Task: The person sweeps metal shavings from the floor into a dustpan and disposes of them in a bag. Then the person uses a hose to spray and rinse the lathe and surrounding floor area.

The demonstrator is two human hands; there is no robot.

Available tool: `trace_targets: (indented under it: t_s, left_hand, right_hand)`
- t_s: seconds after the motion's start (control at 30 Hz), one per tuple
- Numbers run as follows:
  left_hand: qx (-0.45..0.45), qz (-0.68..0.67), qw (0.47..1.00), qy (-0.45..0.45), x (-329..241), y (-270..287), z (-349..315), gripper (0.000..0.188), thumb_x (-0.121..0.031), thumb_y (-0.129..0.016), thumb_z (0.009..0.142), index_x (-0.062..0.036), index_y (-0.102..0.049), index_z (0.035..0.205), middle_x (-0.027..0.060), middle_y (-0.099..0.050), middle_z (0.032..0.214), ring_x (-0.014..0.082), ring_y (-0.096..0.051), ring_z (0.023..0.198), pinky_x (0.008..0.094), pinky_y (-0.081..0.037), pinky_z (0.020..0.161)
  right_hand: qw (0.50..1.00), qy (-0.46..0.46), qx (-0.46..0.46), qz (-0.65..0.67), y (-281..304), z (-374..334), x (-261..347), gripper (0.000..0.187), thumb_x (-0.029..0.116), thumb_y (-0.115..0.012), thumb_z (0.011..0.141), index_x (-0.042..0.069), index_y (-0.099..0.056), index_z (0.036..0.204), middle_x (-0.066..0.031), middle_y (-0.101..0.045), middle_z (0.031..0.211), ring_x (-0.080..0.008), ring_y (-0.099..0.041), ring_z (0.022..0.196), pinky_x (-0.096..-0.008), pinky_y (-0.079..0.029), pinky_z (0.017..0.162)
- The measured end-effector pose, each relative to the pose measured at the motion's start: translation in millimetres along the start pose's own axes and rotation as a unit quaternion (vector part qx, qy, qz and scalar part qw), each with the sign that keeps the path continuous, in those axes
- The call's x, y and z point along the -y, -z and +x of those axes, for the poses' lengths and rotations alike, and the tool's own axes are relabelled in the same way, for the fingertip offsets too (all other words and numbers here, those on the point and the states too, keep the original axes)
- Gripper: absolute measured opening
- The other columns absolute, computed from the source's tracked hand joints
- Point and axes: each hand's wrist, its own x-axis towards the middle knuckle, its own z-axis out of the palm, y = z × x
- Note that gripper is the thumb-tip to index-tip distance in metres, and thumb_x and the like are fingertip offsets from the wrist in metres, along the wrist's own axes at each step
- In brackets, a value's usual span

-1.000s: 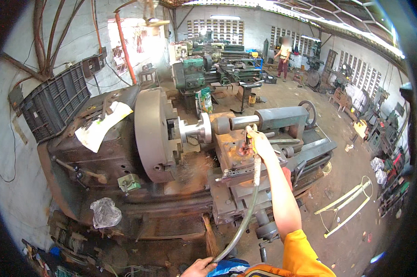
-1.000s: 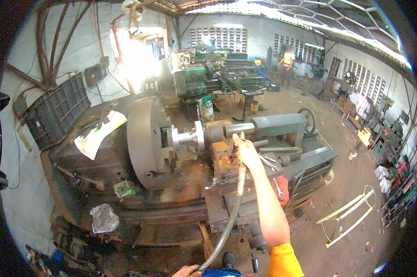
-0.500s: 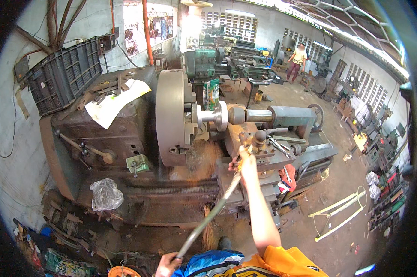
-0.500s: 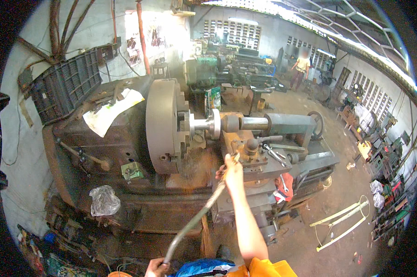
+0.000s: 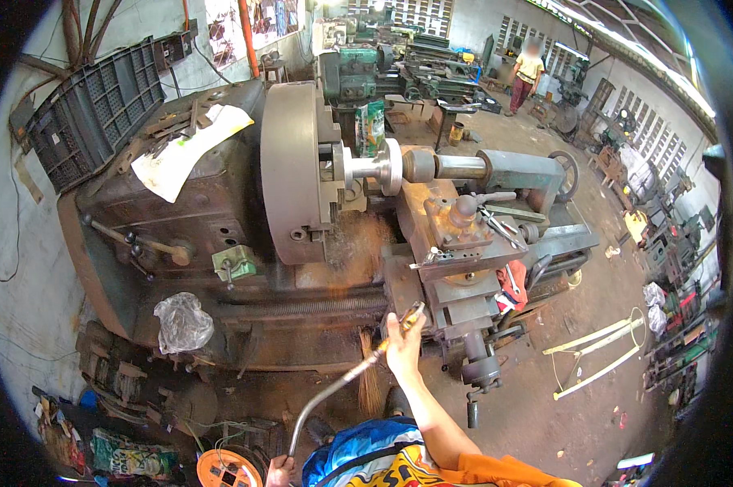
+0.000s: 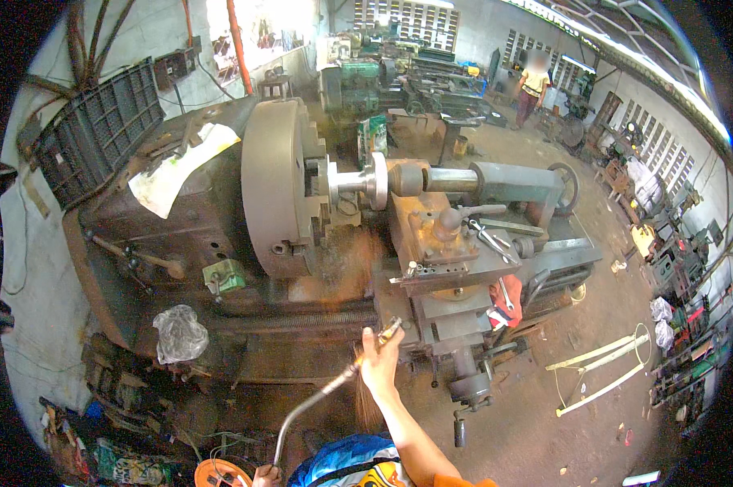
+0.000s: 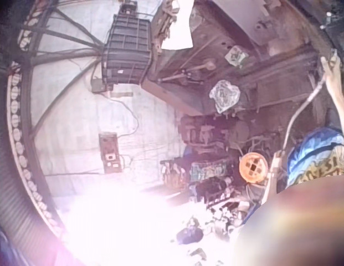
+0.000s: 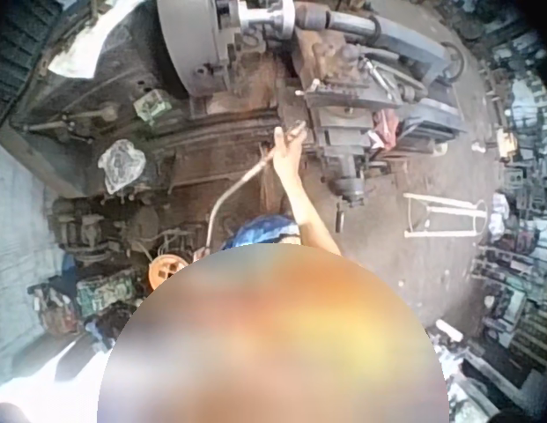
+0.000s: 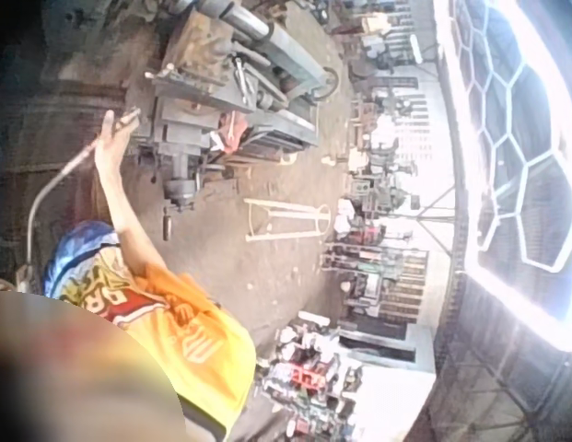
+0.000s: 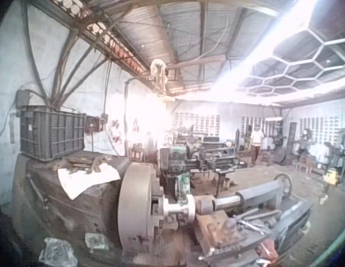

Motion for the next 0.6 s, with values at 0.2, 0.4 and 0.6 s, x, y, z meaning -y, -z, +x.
trace_targets:
  t_s: [0.2, 0.4, 0.6]
  left_hand:
    - [0.107, -0.103, 0.989, 0.006, -59, -9, 4, 0.027, -0.028, -0.050, 0.097, -0.0046, -0.052, 0.083, -0.0001, -0.044, 0.057, 0.0096, -0.039, 0.044, 0.0250, -0.029, 0.041]
    - [0.176, -0.139, 0.974, 0.025, -136, -49, 5, 0.033, -0.032, -0.049, 0.098, -0.0071, -0.047, 0.076, -0.0043, -0.034, 0.054, 0.0050, -0.029, 0.042, 0.0225, -0.022, 0.038]
    - [0.153, -0.070, 0.986, 0.012, -160, -66, 14, 0.030, -0.032, -0.047, 0.099, -0.0070, -0.048, 0.083, -0.0025, -0.037, 0.054, 0.0064, -0.031, 0.041, 0.0227, -0.027, 0.038]
  right_hand:
    - [0.994, 0.030, 0.108, 0.015, -24, 26, 17, 0.062, 0.030, -0.053, 0.095, -0.007, -0.022, 0.134, -0.0198, -0.046, 0.108, -0.0275, -0.049, 0.102, -0.0372, -0.039, 0.092]
    - [0.990, 0.116, 0.008, -0.077, -83, 84, 20, 0.082, 0.038, -0.061, 0.089, -0.017, -0.021, 0.136, -0.0380, -0.031, 0.136, -0.0469, -0.030, 0.130, -0.0461, -0.025, 0.110]
    - [0.984, 0.108, -0.044, -0.137, -111, 119, 20, 0.075, 0.027, -0.062, 0.089, -0.018, -0.024, 0.134, -0.0372, -0.038, 0.129, -0.0474, -0.038, 0.123, -0.0463, -0.031, 0.106]
